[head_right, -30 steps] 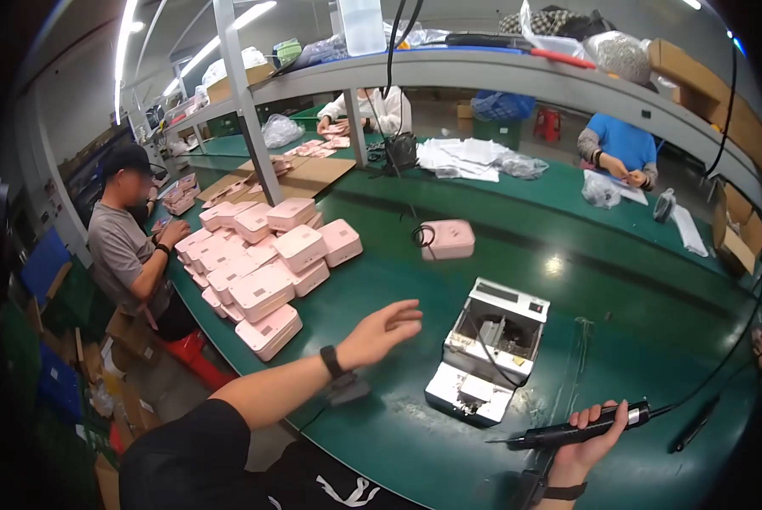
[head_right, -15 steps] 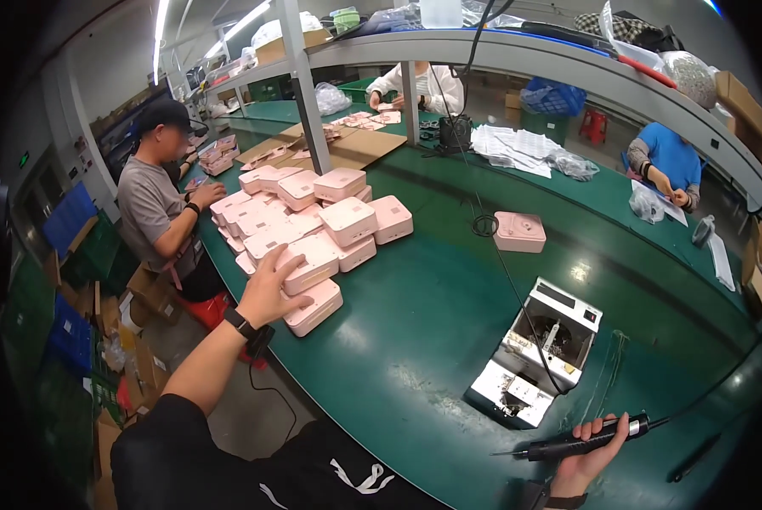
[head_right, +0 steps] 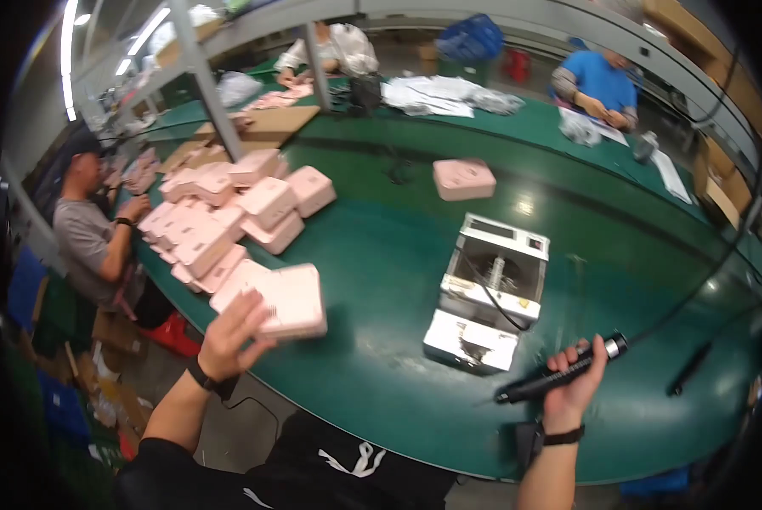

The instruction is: The person picks up a pink device, drives screws into its base with a power screwdriver, and sets it aside. They then retrieve a motor from a shelf, use the power screwdriver on it, and set it down before repeating the process with another pink device.

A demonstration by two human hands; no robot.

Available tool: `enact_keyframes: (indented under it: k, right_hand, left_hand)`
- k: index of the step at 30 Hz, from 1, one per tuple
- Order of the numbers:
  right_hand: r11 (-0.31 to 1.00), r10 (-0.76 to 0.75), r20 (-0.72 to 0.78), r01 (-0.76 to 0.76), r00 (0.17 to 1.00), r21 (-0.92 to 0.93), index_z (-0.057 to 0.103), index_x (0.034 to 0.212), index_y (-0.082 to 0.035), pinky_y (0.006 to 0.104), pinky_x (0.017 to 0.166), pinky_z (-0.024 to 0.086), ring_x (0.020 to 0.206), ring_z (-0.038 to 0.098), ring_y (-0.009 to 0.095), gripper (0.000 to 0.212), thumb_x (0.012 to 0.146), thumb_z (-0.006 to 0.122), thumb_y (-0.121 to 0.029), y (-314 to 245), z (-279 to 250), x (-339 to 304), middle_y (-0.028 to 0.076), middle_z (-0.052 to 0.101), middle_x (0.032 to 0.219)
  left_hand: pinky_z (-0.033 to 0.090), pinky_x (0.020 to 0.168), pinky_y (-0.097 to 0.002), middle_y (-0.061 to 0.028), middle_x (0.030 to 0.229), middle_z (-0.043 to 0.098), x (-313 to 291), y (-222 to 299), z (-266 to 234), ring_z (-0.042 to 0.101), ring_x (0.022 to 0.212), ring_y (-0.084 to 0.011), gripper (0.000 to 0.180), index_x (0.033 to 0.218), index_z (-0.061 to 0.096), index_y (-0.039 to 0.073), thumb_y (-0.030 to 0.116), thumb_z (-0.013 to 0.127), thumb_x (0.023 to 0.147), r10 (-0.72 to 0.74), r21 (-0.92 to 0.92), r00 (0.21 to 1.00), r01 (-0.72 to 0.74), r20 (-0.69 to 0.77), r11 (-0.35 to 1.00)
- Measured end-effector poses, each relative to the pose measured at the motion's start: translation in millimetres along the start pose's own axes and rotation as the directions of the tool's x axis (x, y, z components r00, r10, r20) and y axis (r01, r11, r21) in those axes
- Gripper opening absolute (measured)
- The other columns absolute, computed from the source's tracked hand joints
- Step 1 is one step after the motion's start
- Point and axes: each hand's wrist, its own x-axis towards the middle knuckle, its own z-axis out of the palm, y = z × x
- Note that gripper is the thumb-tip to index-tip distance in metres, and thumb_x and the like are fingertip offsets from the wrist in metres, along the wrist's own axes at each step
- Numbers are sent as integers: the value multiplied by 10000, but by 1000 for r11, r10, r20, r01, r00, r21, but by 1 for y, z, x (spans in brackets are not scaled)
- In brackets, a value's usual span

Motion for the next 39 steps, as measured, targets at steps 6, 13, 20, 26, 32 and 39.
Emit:
enact_keyframes:
  k: [6,13,20,26,32,39]
  right_hand:
    - [997,-61,17,62,998,-41,521,870,-93,269,520,368,511,394,104,308,940,586,-386,-3,8,-16,-11,422,637]
    - [902,-302,248,360,921,-239,490,937,-100,283,527,383,510,395,106,311,989,487,-407,-24,42,-62,-7,419,652]
    - [752,-375,578,602,725,-268,464,993,-87,302,482,396,454,404,119,322,1006,409,-404,-38,125,-110,21,458,655]
    - [717,-330,602,608,727,-341,461,991,-68,310,479,407,453,424,140,300,993,428,-366,-6,161,-90,41,472,644]
    - [622,-263,635,631,726,-463,459,996,-61,323,485,426,449,444,157,254,975,438,-313,8,167,-78,62,480,627]
    - [672,-204,627,573,752,-468,446,996,-69,325,487,427,450,438,149,252,970,437,-319,3,149,-100,58,474,629]
  left_hand:
    - [440,1018,-493,-171,1275,566,15,94,61,539,1208,-334,548,1262,577,97,239,770,768,363,-440,926,-285,104,852]
    - [389,1045,-479,-205,1390,445,94,101,75,521,1190,-365,667,1327,550,199,374,798,734,619,-628,774,-416,135,657]
    - [484,940,-436,-176,1358,427,96,86,106,540,1145,-358,790,1349,525,231,362,851,641,582,-835,788,-175,198,522]
    - [534,855,-410,-145,1285,457,89,79,112,566,1099,-342,808,1354,522,261,323,858,621,511,-847,846,-156,151,508]
    - [520,900,-408,-150,1277,486,85,72,116,571,1102,-345,740,1295,583,225,334,867,620,459,-848,869,-94,186,521]
    - [524,895,-410,-151,1276,489,85,70,119,579,1097,-348,737,1291,584,229,332,868,618,454,-864,877,-100,158,494]
